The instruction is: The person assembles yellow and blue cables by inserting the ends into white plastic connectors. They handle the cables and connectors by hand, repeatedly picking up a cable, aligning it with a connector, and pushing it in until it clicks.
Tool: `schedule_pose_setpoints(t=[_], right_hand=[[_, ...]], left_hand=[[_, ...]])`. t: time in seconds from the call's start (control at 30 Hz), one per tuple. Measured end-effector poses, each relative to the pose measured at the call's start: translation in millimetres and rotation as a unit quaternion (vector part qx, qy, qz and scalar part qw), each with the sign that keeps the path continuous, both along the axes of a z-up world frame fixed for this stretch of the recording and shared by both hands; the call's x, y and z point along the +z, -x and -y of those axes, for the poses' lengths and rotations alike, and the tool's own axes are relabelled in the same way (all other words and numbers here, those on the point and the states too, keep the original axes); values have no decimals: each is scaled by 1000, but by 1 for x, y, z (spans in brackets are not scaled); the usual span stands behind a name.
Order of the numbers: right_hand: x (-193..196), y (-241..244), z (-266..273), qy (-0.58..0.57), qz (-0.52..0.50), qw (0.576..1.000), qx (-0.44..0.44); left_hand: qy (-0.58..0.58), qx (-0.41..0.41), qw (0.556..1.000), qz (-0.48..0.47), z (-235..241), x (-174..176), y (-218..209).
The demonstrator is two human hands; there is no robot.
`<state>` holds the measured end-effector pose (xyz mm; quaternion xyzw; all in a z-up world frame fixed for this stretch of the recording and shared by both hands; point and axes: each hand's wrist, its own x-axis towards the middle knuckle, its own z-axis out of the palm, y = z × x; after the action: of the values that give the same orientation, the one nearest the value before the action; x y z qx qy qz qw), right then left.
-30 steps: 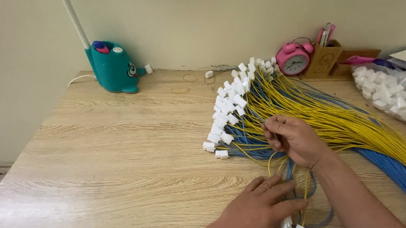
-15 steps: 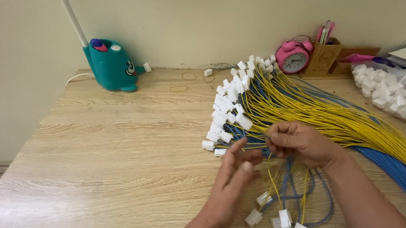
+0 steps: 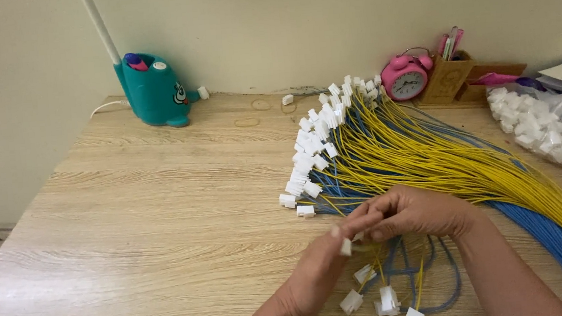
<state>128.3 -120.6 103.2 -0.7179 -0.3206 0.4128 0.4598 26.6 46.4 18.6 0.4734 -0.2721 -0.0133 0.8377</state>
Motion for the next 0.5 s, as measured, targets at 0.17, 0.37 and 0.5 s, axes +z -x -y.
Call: schedule_pose_setpoints(t=[0.17,0.37,0.5], right_hand=[[2,5,-3,23,2,995,-93],[-4,2,-7,8,97,980,-174],[-4,7,-17,-4,119,963,-243]], left_hand=[[-167,29,985,34,-12,28,19],[-246,14,969,33,-15,34,25],[-290,79,945,127,-6,25,27]])
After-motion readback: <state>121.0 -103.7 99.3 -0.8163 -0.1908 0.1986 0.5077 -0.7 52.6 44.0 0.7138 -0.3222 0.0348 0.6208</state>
